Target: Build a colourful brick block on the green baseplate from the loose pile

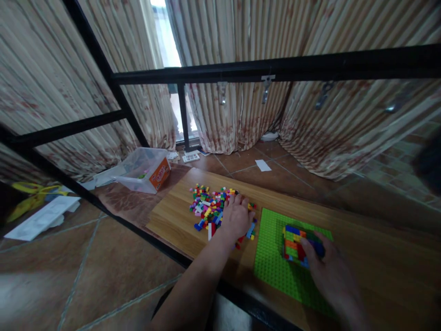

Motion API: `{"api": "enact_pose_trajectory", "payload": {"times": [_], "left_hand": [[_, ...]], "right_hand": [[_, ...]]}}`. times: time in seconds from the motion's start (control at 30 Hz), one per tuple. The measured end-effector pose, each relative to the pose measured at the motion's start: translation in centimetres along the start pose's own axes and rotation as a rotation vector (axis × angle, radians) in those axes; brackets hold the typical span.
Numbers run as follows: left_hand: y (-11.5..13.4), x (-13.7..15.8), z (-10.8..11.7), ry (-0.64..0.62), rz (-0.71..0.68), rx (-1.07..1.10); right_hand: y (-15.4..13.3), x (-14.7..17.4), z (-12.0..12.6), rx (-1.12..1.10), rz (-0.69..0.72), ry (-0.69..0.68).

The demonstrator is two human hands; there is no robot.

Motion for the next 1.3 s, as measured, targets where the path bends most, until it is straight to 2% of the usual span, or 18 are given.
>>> {"api": "enact_pose_trajectory", "payload": {"times": [0.1,0.3,0.43,0.5,0.57,0.67,0.77,0.9,1.03,1.17,1.3], "left_hand": [[0.3,0.5,0.1,-0.013,0.035,-0.009],[2.1,1.9,-0.6,-0.088,-0.056,0.027],[1.5,1.5,0.7,-0.014,-0.053,0.112],[-0.3,1.0,2.7,0.067,0.002,0.114],[-3.2,0.7,5.3,0.147,0.129,0.088],[-8.1,1.4,8.4,0.134,0.384,0.077],[-10.6,2.7,9.8,0.063,0.468,0.083],[-10.5,3.5,9.3,0.018,0.417,0.088],[-9.8,3.3,8.1,0.000,0.405,0.018],[-9.5,2.8,8.0,0.012,0.388,-0.016],[-9.1,2.2,8.1,0.043,0.342,0.149]], "right_hand": [[0.0,-0.1,-0.1,0.008,0.010,-0.004],[0.0,-0.2,-0.3,0.026,0.016,-0.012],[0.5,-0.3,-0.6,0.047,0.018,-0.018],[0.8,-0.4,-0.7,0.049,0.020,-0.020],[0.9,-0.4,-0.8,0.047,0.030,-0.026],[0.8,-0.4,-0.9,0.063,0.037,-0.038],[0.5,-0.4,-0.7,0.072,0.038,-0.021],[-0.2,-0.3,-0.5,0.032,0.050,0.021],[-0.6,-0.2,-0.4,0.003,0.036,0.019],[-1.1,0.0,0.0,-0.042,0.036,0.024],[-1.1,-0.1,1.2,-0.137,-0.002,0.102]]}}
Point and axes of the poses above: each hand's wrist, its own x-axis away from the middle knuckle, its own z-axis out of the back of the hand, y = z × x, the point moved 7 cm from there along -x, towards the middle knuckle, and after that the axes turned 14 degrees about x, right-handed, at the moved point
